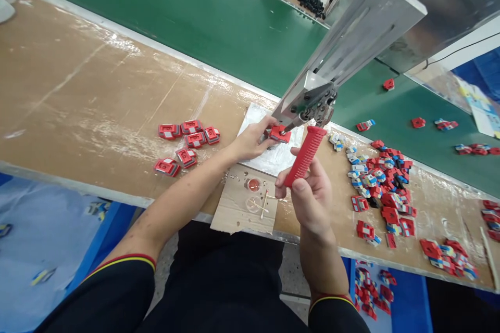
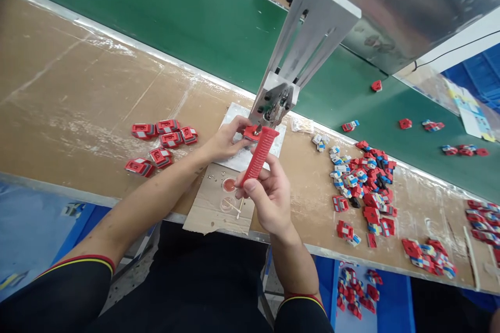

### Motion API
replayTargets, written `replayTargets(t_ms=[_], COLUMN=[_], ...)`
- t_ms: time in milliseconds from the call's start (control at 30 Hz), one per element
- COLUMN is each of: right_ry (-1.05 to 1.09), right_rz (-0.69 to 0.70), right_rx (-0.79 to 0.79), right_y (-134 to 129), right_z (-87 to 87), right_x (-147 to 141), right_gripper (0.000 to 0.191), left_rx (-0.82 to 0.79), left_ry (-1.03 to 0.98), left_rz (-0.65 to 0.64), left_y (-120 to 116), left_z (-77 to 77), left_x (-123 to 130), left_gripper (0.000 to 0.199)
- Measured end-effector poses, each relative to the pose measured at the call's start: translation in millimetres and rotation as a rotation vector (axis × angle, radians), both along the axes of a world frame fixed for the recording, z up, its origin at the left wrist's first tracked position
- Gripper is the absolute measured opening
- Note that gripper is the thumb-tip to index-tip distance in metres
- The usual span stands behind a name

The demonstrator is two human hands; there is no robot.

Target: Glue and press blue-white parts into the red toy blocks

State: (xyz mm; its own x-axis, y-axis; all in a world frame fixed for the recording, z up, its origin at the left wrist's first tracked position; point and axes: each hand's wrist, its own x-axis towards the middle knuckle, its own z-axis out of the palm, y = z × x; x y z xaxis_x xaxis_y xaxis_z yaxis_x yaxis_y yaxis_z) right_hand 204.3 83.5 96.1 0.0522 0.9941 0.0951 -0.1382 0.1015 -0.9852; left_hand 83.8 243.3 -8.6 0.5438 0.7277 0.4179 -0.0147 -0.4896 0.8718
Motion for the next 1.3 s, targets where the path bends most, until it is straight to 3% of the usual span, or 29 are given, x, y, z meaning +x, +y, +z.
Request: replayTargets(t_ms=[200, 367, 467, 633, 733, 800, 1133, 1300], right_ry=[-0.134, -0.122, -0.110, -0.034, -0.020, -0.037, -0.015, -0.045], right_rz=[-0.099, -0.085, -0.079, -0.028, -0.022, -0.031, -0.042, -0.032], right_rx=[0.014, -0.041, -0.069, -0.038, -0.032, -0.047, -0.109, -0.048], right_y=[29.5, 48.3, 34.5, -0.3, -5.5, -3.4, -1.7, 5.7], right_z=[-38.7, -45.0, -30.8, 14.6, 35.2, 39.1, 9.3, -11.0], right_x=[3.8, 10.9, 9.1, 1.2, -0.7, -1.2, -0.8, 3.5], right_gripper=[0.041, 0.054, 0.058, 0.051, 0.050, 0.053, 0.057, 0.059], left_rx=[0.026, 0.047, 0.032, 0.008, -0.002, -0.008, 0.002, -0.001], left_ry=[0.039, 0.059, 0.067, 0.037, 0.026, 0.020, 0.029, 0.031], left_rz=[0.034, 0.075, 0.077, 0.081, 0.087, 0.075, 0.071, 0.078], left_y=[2.7, 8.6, 8.9, 4.4, 3.4, 3.5, 2.4, 1.3], left_z=[-7.0, -15.0, -13.4, -5.7, -3.1, -2.1, -1.1, -4.7], left_x=[-0.2, 1.5, 1.6, 1.4, 2.7, 3.5, 2.5, 2.7], left_gripper=[0.027, 0.027, 0.028, 0.028, 0.029, 0.028, 0.027, 0.025])
